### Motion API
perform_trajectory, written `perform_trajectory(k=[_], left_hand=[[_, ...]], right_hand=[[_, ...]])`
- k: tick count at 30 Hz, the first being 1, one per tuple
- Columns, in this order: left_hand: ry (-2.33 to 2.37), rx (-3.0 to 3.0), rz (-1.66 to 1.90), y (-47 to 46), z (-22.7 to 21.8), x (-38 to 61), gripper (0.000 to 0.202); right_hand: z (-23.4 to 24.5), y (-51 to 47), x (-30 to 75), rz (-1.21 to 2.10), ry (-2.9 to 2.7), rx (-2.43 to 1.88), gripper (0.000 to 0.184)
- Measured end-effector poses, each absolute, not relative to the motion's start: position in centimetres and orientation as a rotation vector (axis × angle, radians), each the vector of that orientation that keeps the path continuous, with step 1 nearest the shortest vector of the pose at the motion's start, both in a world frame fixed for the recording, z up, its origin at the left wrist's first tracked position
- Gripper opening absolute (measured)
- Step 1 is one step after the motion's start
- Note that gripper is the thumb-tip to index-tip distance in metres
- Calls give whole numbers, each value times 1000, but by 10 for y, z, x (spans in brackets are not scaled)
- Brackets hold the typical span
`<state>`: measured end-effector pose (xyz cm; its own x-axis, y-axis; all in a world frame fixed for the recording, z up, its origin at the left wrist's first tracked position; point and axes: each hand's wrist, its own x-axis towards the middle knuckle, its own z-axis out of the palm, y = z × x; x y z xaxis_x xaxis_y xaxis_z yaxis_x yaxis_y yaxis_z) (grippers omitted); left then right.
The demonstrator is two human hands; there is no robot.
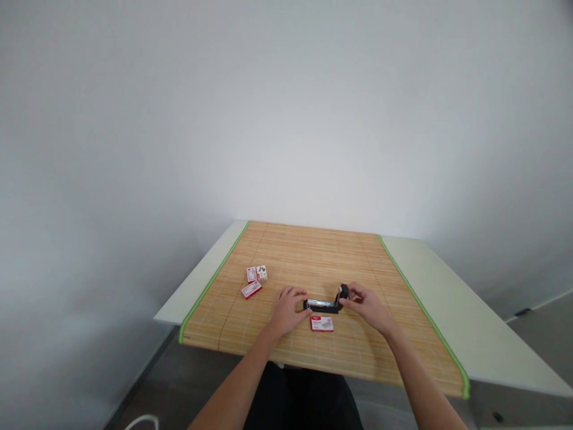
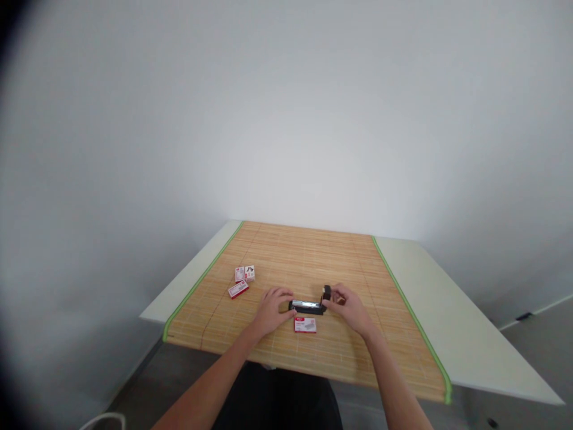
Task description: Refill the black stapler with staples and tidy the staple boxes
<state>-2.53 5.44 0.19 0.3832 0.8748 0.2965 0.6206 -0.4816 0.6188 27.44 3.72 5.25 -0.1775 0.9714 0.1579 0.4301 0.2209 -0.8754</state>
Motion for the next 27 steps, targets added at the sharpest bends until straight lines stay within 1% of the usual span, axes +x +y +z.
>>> perform_trajectory(k=[3, 6, 9, 13, 16, 18, 21, 24, 27], left_hand=[[1296, 2241, 840, 54, 4, -25, 36], [1305, 2239, 819, 53, 5, -25, 36], [1310, 2240, 800, 54, 6, -25, 36], [1313, 2248, 803, 53, 8, -24, 34], [1351, 2237, 873, 49, 12, -23, 45], [1377, 2238, 916, 42, 17, -21, 47], [1250, 2350, 838, 31, 26, -17, 43], [992, 2491, 678, 22, 33, -13, 53], [910, 2531, 619, 21, 32, -9, 54]], right_hand=[[65, 51, 240, 770, -1989, -1321, 28], [61, 58, 213, 686, -2182, -1347, 17], [53, 61, 204, 653, -2223, -1353, 16], [53, 62, 210, 648, -2243, -1333, 21], [53, 58, 221, 657, -2234, -1297, 23], [49, 54, 231, 650, -2172, -1330, 27], [35, 46, 245, 627, -1971, -1492, 38], [20, 38, 252, 656, -1772, -1590, 53], [10, 31, 250, 760, -1598, -1599, 60]])
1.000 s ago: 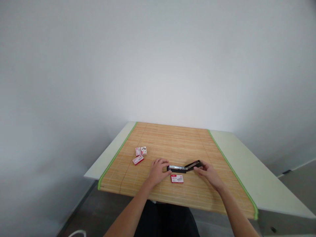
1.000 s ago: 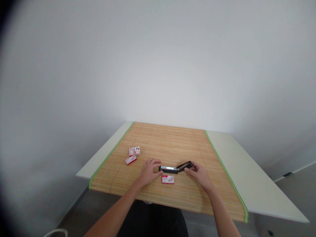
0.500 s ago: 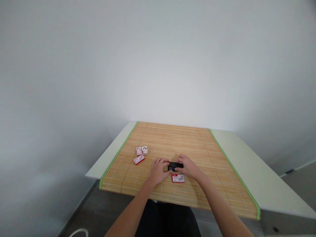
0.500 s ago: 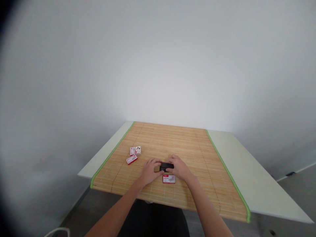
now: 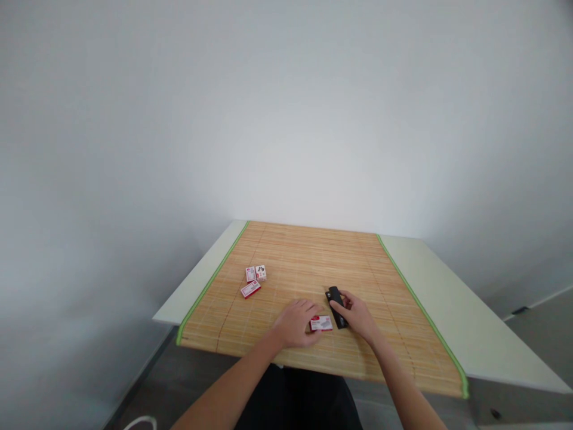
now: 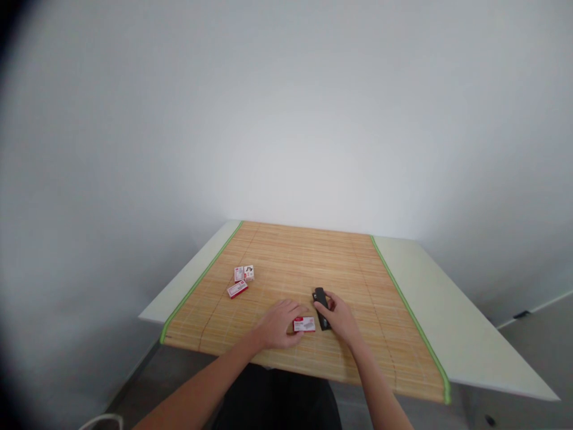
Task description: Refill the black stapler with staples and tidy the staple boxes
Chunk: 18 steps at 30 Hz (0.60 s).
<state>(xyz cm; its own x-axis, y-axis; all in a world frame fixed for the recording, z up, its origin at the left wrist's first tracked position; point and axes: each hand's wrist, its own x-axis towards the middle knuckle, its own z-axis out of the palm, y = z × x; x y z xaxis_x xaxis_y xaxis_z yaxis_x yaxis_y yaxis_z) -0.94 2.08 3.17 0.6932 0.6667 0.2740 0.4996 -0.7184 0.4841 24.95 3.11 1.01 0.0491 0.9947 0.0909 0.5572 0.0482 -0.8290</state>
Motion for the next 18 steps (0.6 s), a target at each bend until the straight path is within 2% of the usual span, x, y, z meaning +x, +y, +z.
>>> perform_trajectory(k=[6, 8, 12, 18], left_hand=[[1350, 2402, 664, 26, 12, -7, 48], [1431, 2357, 669, 27, 8, -8, 54], [1375, 2315, 695, 29, 8, -16, 74], [1262, 2330, 633, 32, 18, -23, 62]], right_hand=[[5, 16, 235, 951, -1396, -1478, 64], [3, 11, 232, 1020, -1343, -1456, 67], [-1, 5, 231, 1093, -1292, -1432, 68], [4, 5, 229, 1130, -1332, -1419, 68]])
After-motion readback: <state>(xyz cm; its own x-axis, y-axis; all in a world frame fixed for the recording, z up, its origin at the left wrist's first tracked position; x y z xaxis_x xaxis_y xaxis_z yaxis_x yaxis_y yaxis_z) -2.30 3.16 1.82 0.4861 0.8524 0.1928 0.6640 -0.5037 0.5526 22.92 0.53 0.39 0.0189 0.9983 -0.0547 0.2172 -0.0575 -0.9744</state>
